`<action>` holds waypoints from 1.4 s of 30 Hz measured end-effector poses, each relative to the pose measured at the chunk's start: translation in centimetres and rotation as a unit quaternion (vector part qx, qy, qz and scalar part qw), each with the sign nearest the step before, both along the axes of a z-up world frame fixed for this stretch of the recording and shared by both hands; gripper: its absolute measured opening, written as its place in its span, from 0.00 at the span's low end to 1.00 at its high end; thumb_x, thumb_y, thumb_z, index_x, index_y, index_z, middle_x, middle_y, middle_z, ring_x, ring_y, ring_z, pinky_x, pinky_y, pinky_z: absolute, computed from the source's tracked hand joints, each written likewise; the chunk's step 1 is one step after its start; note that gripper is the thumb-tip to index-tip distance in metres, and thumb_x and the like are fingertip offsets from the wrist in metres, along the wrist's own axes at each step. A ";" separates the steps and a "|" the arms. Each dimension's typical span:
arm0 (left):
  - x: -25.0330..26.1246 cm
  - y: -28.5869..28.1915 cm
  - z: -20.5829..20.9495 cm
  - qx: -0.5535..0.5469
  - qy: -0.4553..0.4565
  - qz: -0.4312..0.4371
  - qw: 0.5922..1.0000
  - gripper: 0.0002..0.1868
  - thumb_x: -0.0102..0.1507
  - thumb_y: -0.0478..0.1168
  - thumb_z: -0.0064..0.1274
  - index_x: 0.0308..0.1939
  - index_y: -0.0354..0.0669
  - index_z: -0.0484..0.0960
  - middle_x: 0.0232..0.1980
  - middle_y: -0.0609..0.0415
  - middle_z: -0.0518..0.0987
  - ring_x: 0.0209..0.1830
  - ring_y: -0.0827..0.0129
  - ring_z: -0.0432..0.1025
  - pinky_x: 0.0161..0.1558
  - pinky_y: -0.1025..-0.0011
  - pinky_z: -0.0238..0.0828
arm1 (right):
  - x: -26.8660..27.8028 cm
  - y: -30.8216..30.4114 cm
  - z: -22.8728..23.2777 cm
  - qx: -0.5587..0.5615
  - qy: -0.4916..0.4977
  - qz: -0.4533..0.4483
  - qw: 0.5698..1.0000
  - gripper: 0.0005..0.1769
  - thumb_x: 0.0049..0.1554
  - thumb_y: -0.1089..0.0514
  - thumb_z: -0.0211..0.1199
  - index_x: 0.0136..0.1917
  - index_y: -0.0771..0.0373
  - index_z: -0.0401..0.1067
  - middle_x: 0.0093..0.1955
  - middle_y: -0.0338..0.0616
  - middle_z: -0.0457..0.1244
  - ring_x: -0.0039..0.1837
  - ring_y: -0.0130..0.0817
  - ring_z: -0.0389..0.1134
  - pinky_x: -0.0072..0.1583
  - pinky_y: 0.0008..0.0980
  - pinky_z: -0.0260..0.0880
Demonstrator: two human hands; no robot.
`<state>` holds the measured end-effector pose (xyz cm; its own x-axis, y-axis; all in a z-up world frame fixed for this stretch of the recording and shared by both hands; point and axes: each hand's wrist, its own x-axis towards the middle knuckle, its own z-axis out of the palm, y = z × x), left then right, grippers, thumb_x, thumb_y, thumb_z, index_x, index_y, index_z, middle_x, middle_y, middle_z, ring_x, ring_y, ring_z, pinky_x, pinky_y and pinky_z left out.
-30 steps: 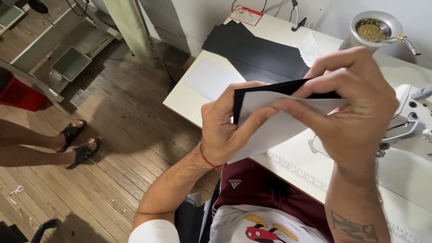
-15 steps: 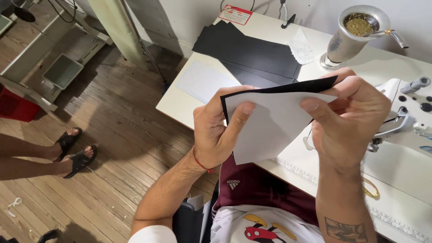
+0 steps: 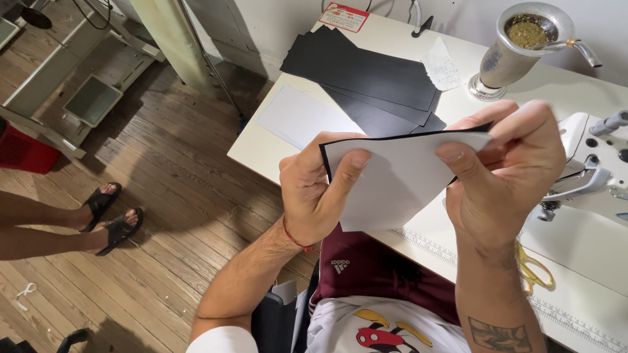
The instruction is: Aligning leather strips with a white backing and trimming the edges using scissors
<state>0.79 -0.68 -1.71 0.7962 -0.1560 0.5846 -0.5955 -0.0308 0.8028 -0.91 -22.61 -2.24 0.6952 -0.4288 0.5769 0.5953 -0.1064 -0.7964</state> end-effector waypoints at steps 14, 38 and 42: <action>0.3 0.1 -0.4 -0.029 0.024 0.012 0.999 0.13 0.81 0.47 0.56 0.54 0.40 0.86 0.31 0.65 0.77 0.30 0.77 0.68 0.35 0.77 0.65 | -0.4 0.7 -0.2 -0.014 0.036 0.030 0.999 0.17 0.68 0.47 0.78 0.57 0.60 0.78 0.54 0.46 0.69 0.59 0.35 0.69 0.63 0.30 0.66; 0.8 -0.3 -0.4 -0.018 0.050 0.011 0.999 0.11 0.80 0.46 0.59 0.56 0.41 0.85 0.28 0.69 0.70 0.29 0.78 0.59 0.33 0.77 0.58 | -0.3 0.5 0.0 -0.036 0.048 0.020 0.998 0.17 0.74 0.48 0.74 0.59 0.65 0.78 0.54 0.46 0.68 0.61 0.37 0.68 0.62 0.32 0.65; 0.8 -0.3 0.2 -0.015 0.063 0.004 0.998 0.14 0.78 0.51 0.59 0.47 0.46 0.83 0.30 0.69 0.71 0.30 0.79 0.60 0.32 0.76 0.57 | -0.2 0.6 -0.1 -0.025 0.037 0.015 0.999 0.14 0.75 0.52 0.74 0.59 0.64 0.77 0.56 0.48 0.69 0.61 0.38 0.69 0.63 0.32 0.68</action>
